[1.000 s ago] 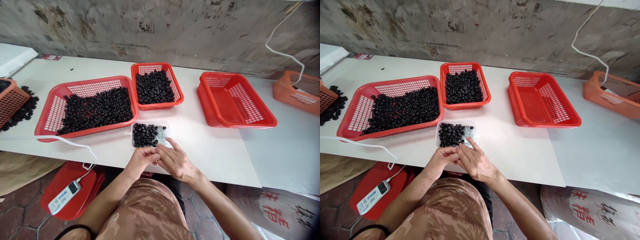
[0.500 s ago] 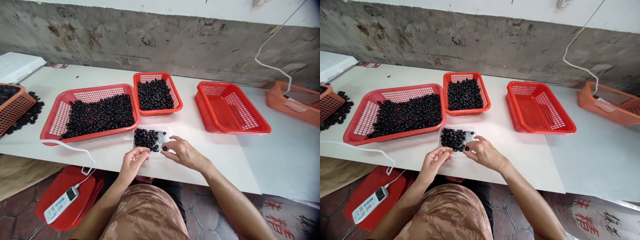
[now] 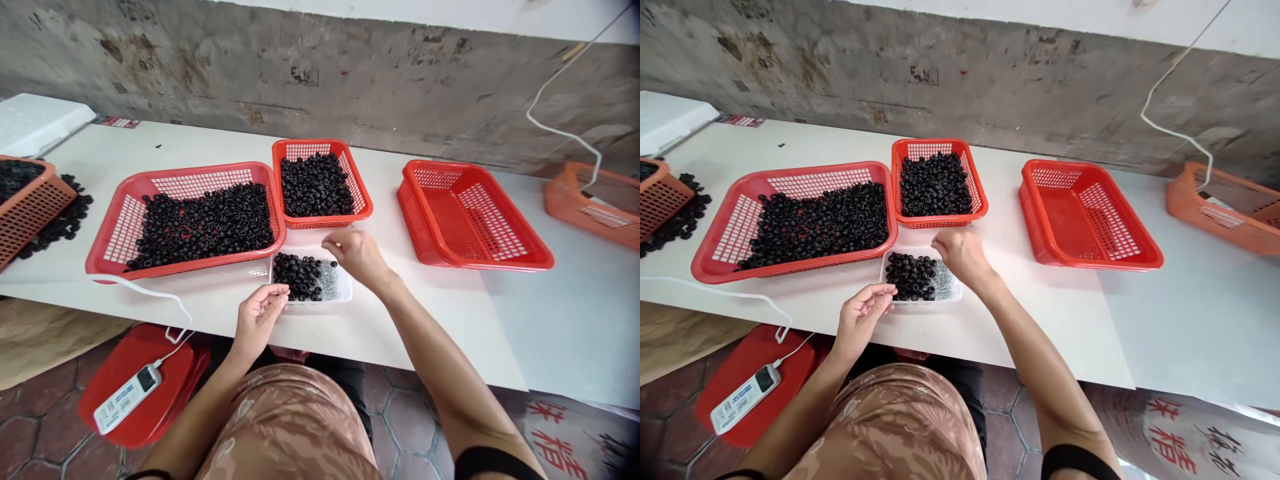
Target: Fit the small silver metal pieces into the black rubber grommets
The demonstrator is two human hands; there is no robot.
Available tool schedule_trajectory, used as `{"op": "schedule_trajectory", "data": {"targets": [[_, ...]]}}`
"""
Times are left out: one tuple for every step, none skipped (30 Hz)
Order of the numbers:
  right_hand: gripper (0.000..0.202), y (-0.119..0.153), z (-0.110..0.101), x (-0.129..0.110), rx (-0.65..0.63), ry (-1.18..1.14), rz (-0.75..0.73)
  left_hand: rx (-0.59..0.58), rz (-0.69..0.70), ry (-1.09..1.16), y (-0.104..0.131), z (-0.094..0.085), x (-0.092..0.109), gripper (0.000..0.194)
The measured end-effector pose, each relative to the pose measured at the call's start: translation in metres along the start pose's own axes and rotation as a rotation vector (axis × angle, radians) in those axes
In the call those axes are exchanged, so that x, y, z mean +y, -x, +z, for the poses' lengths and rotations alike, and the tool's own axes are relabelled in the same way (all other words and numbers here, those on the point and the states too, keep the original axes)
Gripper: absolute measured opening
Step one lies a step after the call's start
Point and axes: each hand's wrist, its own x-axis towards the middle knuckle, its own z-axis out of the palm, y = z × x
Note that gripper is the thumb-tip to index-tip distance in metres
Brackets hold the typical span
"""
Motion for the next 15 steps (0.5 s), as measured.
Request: {"op": "schedule_trajectory", "data": {"targets": [[0.02, 0.007, 0.007, -0.003, -0.088, 0.056, 0.009, 0.0, -0.001, -0.005, -0.001, 0.0, 0.0, 0.036], [0.019, 0.012, 0.013, -0.006, -0.144, 0.091, 0.012, -0.002, 0.001, -0.013, -0.002, 0.0, 0.0, 0.036], [0.017, 0.016, 0.019, -0.009, -0.181, 0.118, 0.011, -0.003, 0.009, -0.022, -0.003, 0.0, 0.0, 0.036], [0.016, 0.019, 0.025, -0.011, -0.207, 0.138, 0.007, -0.005, 0.02, -0.035, -0.004, 0.001, 0.0, 0.035], [0.016, 0.021, 0.03, -0.014, -0.232, 0.162, 0.001, -0.006, 0.031, -0.049, -0.004, 0.001, -0.001, 0.034], [0.016, 0.022, 0.034, -0.016, -0.254, 0.186, -0.007, -0.009, 0.043, -0.065, -0.004, 0.002, -0.001, 0.033], [0.017, 0.022, 0.039, -0.017, -0.271, 0.206, -0.016, -0.013, 0.054, -0.081, -0.004, 0.002, -0.002, 0.032], [0.018, 0.021, 0.042, -0.018, -0.285, 0.224, -0.026, -0.018, 0.065, -0.097, -0.004, 0.002, -0.002, 0.031], [0.02, 0.021, 0.046, -0.019, -0.296, 0.238, -0.036, -0.022, 0.077, -0.114, -0.004, 0.002, -0.002, 0.03], [0.021, 0.021, 0.048, -0.019, -0.303, 0.248, -0.044, -0.024, 0.09, -0.133, -0.003, 0.003, -0.002, 0.029], [0.022, 0.021, 0.05, -0.019, -0.307, 0.255, -0.051, -0.025, 0.105, -0.154, -0.003, 0.003, -0.002, 0.028], [0.022, 0.021, 0.051, -0.019, -0.308, 0.259, -0.056, -0.025, 0.122, -0.178, -0.003, 0.003, -0.001, 0.027], [0.022, 0.022, 0.052, -0.018, -0.307, 0.261, -0.059, -0.024, 0.14, -0.203, -0.002, 0.003, -0.001, 0.025], [0.022, 0.023, 0.052, -0.018, -0.305, 0.259, -0.06, -0.024, 0.16, -0.228, -0.002, 0.004, 0.0, 0.024], [0.021, 0.024, 0.052, -0.018, -0.304, 0.255, -0.059, -0.026, 0.18, -0.249, -0.002, 0.005, 0.001, 0.023]]}}
